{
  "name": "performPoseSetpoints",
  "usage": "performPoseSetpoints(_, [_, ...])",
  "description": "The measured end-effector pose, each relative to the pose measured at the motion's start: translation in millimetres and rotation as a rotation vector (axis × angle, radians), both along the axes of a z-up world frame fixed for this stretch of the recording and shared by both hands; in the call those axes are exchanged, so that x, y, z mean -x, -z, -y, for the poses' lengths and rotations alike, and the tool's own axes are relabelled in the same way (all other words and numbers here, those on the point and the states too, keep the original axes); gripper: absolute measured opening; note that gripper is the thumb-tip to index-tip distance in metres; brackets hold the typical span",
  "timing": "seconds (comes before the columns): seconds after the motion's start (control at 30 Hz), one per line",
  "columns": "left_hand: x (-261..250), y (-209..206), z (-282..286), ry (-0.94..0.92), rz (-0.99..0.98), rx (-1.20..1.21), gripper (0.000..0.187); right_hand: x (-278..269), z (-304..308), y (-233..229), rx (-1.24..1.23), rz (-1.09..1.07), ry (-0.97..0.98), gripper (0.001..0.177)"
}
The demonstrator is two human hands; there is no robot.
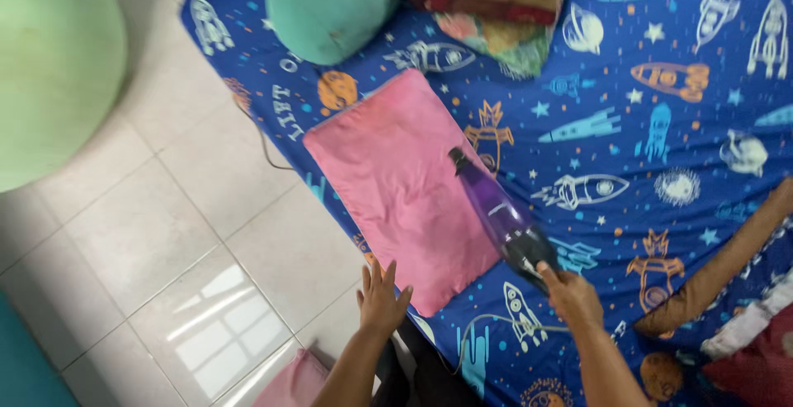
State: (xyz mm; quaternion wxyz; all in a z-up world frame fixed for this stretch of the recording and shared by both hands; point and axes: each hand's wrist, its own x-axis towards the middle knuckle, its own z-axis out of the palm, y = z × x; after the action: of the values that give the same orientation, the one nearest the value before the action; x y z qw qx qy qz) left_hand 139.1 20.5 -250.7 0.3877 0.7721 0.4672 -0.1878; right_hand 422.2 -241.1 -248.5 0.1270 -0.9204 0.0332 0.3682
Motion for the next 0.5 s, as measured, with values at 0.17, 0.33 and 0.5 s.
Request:
performPoseSetpoints(0.17, [38,-84,20,-0.072,-0.061,0.067,0.079,36,-54,-34,-0.082,-0.119,-0.212,0.060])
performPoseSetpoints(0.33, [57,-147,21,-0.072,0.000,-0.008,0.077,60,-107,-12,-0.171,0.150,-0.686,0.086])
performPoseSetpoints(0.5, [76,-201,26,-0.051,0.014,-0.073,0.073,85,-137,-36,-0.096,0.174,-0.680,0.078])
